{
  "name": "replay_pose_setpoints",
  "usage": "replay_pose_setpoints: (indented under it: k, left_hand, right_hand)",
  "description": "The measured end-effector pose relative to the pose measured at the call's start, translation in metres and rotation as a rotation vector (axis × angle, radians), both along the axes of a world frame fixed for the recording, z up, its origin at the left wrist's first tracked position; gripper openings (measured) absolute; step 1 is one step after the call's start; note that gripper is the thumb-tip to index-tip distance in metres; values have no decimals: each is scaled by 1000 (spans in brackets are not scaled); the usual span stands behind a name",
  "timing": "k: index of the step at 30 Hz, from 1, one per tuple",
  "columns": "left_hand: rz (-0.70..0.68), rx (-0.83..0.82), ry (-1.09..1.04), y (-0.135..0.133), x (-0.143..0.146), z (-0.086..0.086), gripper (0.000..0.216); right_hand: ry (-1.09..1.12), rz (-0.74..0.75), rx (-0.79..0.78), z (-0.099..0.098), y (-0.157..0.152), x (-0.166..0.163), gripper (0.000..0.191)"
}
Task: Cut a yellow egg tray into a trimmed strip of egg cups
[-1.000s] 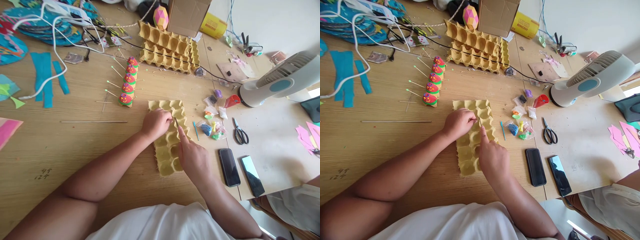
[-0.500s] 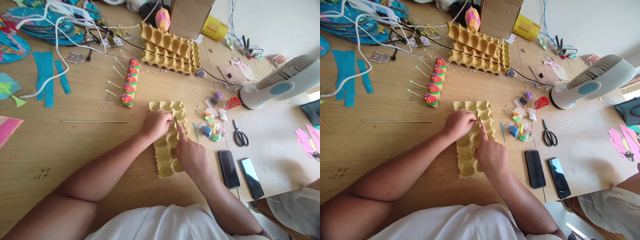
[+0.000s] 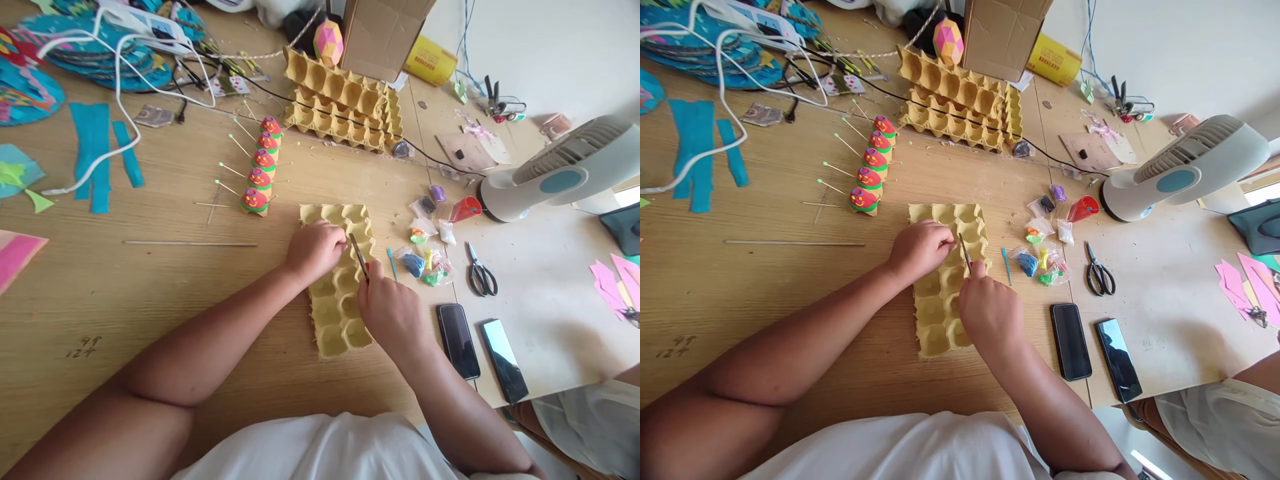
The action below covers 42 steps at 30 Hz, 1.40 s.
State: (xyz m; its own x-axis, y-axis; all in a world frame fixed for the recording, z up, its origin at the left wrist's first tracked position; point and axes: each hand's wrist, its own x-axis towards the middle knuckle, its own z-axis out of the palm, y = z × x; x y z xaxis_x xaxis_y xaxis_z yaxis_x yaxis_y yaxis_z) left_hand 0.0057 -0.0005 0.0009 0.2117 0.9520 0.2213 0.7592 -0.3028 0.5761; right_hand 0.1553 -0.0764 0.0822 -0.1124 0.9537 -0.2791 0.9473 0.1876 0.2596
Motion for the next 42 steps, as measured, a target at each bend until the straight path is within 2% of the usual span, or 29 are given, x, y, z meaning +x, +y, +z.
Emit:
replay_pose_setpoints:
  k: [7,14,20,25,30,42]
  left_hand:
    - [7,7,15,-1,0,0,16]
    - [-9,-7,23,-1,-1,2,16]
    - [4,-15,17,-1,0,1,17]
    - [-9,-3,16,-1,-1,1,15]
    - [3,-5,21,-1,0,1,17]
    - [-27,8,36,0,-1,0,16]
  right_hand:
    - [-34,-31,17,1,-1,-1,22]
    - [16,-59,7,-9,1,-4,24]
    - [4,-95,-57,-9,-1,-7,25]
    - [-4,-56,6,-13,1,-6,25]
    - [10,-56,-54,-7,1,-5,23]
    - [40,-55,-60,-3,8,-3,26]
